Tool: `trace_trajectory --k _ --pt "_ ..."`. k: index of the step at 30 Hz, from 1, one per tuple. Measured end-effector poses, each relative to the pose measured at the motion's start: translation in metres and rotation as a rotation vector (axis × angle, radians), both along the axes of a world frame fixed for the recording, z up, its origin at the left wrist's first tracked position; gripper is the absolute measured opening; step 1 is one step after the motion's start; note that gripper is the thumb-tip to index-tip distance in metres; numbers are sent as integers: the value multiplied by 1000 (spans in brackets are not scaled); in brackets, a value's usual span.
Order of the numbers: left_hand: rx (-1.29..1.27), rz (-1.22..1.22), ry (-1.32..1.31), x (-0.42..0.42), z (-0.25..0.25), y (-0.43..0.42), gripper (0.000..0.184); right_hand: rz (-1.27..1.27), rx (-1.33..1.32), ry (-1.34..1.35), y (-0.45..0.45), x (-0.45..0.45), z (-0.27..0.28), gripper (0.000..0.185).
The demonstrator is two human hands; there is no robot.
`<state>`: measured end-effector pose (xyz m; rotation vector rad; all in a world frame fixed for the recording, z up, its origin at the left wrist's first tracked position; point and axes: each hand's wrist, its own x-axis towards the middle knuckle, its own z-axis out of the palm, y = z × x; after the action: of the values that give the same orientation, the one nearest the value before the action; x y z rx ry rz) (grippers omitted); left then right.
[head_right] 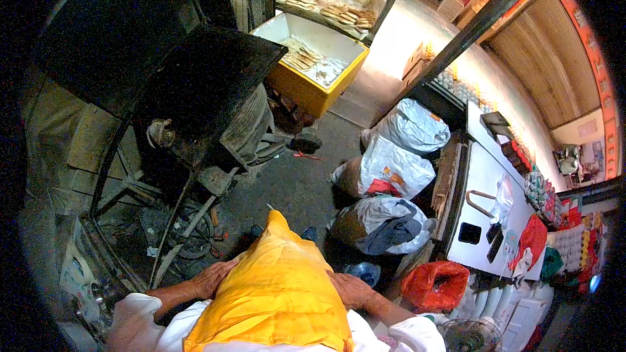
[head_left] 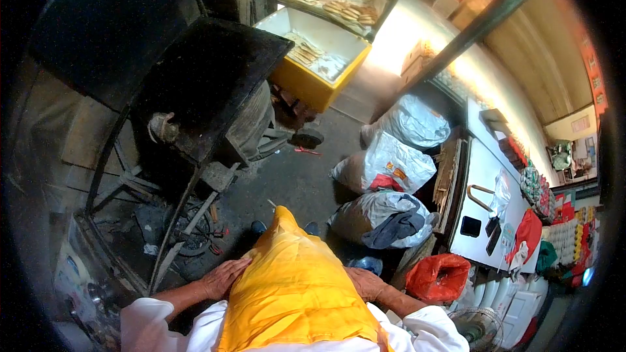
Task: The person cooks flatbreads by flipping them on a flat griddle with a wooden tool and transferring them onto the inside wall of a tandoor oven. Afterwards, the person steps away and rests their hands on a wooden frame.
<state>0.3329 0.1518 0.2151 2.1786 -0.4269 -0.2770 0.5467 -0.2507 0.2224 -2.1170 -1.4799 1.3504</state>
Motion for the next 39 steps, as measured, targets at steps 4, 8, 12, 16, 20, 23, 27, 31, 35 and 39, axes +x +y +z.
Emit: trace_trajectory --k 4,8,12,16,20,23,27,31,35,39 --pt "-5 -9 63 0 6 0 78 -4 -6 1 1 1 2 64" --pt "-7 -9 64 -2 2 0 76 2 3 -9 -1 0 -1 65" --pt "4 -17 46 -5 -6 0 74 11 50 -28 -2 0 0 65" --pt "26 -24 69 -4 -3 1 73 -8 51 -23 -3 -1 -3 67" --pt "42 -24 62 -5 -3 1 76 -8 59 -13 -4 -1 -6 67" --pt "48 -20 91 -4 2 1 81 0 67 -25 -4 -2 -5 69" --pt "56 -23 88 -6 -4 1 82 -4 38 -20 -2 -2 -2 71" --pt "35 -23 49 -7 -4 1 82 -4 53 -29 -2 -3 -2 71" --pt "45 -32 48 -8 -8 1 80 -3 49 -28 0 -2 2 71" --pt "42 -29 39 -8 -7 1 77 -11 34 -35 -1 -3 2 70"
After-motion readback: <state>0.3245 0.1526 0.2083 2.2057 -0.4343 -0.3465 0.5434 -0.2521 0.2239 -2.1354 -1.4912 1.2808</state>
